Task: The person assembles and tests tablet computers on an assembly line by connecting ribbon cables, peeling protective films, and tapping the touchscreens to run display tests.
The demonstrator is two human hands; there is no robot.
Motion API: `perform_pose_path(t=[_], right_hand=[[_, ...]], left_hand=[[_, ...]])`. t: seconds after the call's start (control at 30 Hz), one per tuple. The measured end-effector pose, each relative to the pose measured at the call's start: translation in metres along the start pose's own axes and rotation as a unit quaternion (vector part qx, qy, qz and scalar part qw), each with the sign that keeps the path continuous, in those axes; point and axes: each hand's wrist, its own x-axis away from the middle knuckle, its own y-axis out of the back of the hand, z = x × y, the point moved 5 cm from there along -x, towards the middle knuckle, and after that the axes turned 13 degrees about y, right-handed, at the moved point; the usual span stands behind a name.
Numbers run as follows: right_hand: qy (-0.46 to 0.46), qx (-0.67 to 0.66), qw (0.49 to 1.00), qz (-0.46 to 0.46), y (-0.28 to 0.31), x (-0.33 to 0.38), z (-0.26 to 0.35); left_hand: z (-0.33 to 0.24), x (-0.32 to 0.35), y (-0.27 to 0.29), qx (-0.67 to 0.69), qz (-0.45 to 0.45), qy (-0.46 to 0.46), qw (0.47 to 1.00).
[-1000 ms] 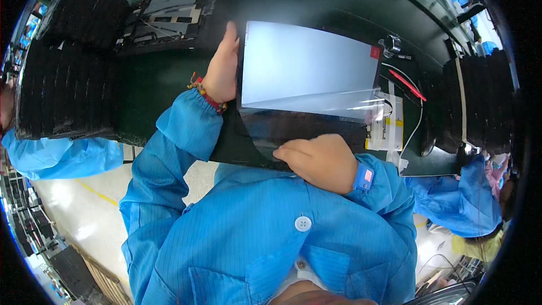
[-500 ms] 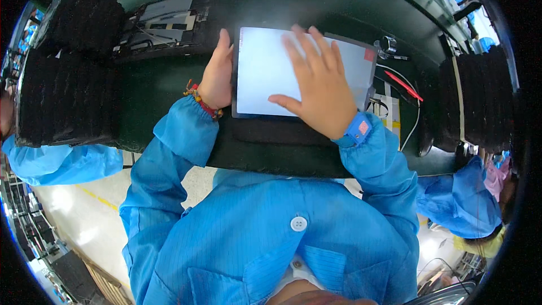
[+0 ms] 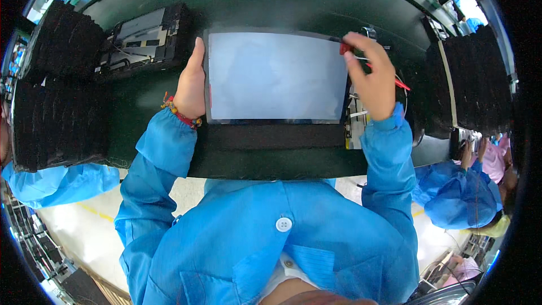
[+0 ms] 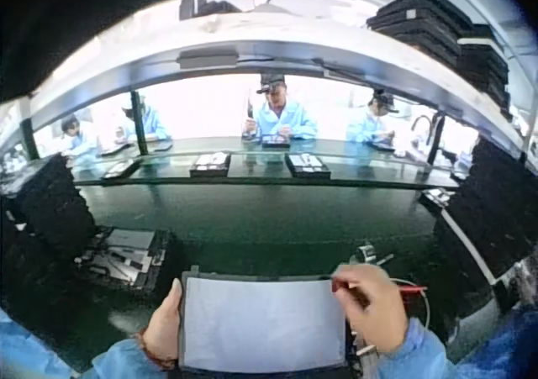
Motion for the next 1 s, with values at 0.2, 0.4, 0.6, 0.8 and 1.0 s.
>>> perform_pose_path(t=[0.2, 0.4, 0.6, 0.8, 1.0], right_hand=[[-0.328, -0.405, 0.853, 0.026, -0.028, 0.028, -0.057], [-0.331, -0.415, 0.847, 0.021, -0.045, 0.033, -0.061], [-0.177, -0.138, 0.974, -0.026, -0.016, 0.022, -0.033], [0.229, -0.143, 0.943, 0.192, -0.015, 0.019, 0.063], [0.249, -0.186, 0.93, 0.198, -0.032, 0.025, 0.077]], left_hand=[[-0.002, -0.01, -0.005, 0.021, 0.043, 0.014, 0.999], [0.001, -0.014, 0.005, 0.041, 0.002, 0.003, 0.999], [0.001, -0.014, 0.003, 0.043, 0.001, 0.004, 0.999], [0.005, -0.02, 0.017, 0.05, 0.012, 0.038, 0.998], [0.006, -0.017, 0.008, 0.062, 0.029, 0.045, 0.997]])
